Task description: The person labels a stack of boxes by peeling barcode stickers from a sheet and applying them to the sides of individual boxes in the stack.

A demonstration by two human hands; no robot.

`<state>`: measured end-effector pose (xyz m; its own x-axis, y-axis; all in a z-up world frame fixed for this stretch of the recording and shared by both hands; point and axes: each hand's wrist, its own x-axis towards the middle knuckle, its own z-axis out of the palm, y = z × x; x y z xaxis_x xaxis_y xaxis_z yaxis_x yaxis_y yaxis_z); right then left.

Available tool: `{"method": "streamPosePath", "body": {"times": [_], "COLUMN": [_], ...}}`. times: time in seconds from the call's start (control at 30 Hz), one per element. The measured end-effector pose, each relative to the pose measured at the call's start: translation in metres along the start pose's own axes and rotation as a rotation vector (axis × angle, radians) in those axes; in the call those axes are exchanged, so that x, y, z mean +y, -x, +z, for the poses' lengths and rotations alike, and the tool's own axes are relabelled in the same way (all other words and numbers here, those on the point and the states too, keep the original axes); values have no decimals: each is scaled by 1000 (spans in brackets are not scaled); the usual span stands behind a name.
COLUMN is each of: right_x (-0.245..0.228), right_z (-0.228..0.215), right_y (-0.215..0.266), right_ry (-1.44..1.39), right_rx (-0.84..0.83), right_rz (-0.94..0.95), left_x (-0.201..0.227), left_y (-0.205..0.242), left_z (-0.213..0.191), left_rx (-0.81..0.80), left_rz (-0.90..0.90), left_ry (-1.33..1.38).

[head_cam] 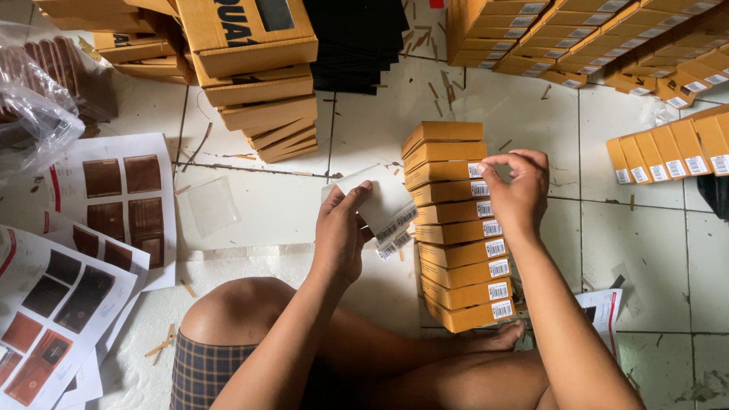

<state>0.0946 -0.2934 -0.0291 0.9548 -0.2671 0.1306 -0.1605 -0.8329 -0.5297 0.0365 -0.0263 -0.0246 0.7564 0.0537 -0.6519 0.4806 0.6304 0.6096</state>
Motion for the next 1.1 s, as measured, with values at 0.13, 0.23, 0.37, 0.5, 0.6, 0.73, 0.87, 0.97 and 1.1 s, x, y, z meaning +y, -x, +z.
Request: {"method": "streamPosePath", "body": {"times": [0.13,0.23,0.37,0.5,0.6,0.73,0.87,0.97,1.1], "right_x": [2,-40,-103,-110,-107,-108,-123,-116,-71], "right_z": [-4,-16,-31,-29,-28,-30,-37,-38,-34], "right_y": [-1,20,55,65,65,63,67,62,23], "right_ry": [-227,-446,-612,-508,-429,-422,-435,-407,-505], "right_rx": [104,-57,-395,-308,-283,-246,-180,-139,-210], "right_rz": [46,-156,-318,-456,-527,-583,-628,-687,-331], "left_x": [5,-2,-13,26,23,20,16,16,24], "left_y": [8,3,-10,29,30,30,22,18,15], "left_z": [6,3,-6,16,23,29,24,22,13], "left_rx": [-33,-58,-73,-77,-121,-123,-91,-29,96], "left_rz": [-16,-3,5,-19,27,102,89,12,11], "left_ry": [-15,-36,-19,-49,-145,-177,-163,-91,-23]}}
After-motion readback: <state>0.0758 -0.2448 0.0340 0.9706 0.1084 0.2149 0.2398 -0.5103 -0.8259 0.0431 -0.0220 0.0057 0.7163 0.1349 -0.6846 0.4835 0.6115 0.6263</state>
